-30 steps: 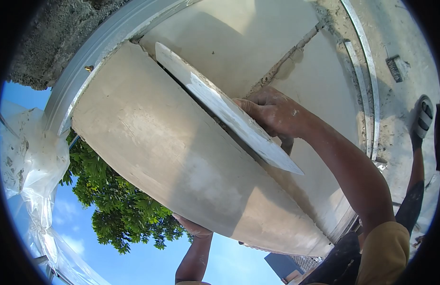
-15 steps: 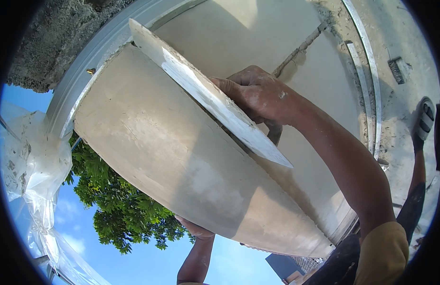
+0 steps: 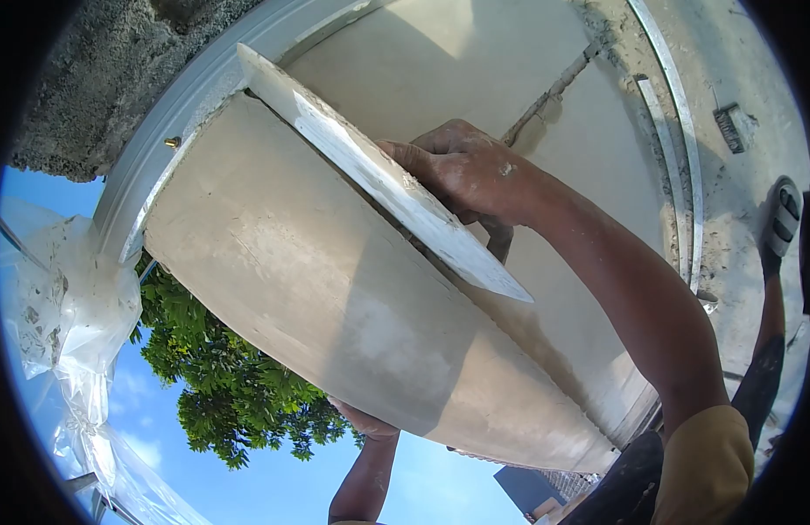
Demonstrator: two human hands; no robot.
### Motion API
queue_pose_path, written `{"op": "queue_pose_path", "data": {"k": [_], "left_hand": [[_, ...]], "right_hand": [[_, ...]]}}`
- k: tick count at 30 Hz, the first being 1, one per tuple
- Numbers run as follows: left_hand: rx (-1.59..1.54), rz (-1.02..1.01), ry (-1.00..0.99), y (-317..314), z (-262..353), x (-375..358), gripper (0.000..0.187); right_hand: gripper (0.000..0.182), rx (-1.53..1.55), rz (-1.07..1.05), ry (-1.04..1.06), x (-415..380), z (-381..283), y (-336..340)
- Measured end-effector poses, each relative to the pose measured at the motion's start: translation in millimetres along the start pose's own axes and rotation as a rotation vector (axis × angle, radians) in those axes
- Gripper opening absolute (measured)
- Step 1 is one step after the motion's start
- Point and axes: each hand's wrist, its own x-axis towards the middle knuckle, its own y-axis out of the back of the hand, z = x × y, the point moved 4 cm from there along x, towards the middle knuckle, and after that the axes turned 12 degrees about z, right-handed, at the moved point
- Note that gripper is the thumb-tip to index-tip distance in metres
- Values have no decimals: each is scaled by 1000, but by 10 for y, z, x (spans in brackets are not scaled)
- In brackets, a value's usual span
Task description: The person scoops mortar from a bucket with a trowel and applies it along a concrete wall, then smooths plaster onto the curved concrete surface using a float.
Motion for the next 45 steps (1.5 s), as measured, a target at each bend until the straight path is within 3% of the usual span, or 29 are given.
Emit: {"op": "queue_pose_path", "data": {"k": [2, 5, 8, 12, 15, 17, 19, 22, 26, 32, 34, 38, 45], "left_hand": [[-74, -34, -32, -50, 132, 131, 89], [-65, -36, -60, -23, 100, 103, 90], [54, -44, -22, 14, -26, -7, 101], [55, -31, -193, 35, -73, -63, 104], [66, -40, -183, 32, -47, -17, 102], [126, -29, -221, 43, -21, -20, 93], [55, -35, -191, 20, -27, 17, 94], [53, -40, -199, 41, -43, 13, 106], [179, -71, -81, 93, -178, -123, 113], [283, 43, -234, 60, -230, -164, 111], [205, -7, -170, 59, -204, -150, 111], [63, 63, -230, 20, -195, -108, 108], [132, 30, -149, 68, -201, -84, 102]], "right_hand": [[62, -24, -16, -11, 49, 54, -22], [61, -64, -58, -98, 59, 127, 3], [61, -112, -58, -96, -37, 158, 107], [62, -7, 29, -37, -79, 135, 94], [62, 13, -92, -239, -58, 5, 49], [62, -17, -85, -218, -127, 80, 21], [63, -28, -98, -153, -223, 267, 62], [63, -216, -132, -296, -631, 418, 383], [62, 74, -4, -173, -1153, 800, 621], [63, -58, -89, -111, -1459, 857, 571], [63, -56, -76, -133, -1396, 864, 558], [63, -157, -50, -87, -1358, 960, 470], [60, -104, -93, -44, -1281, 1118, 349]]}}
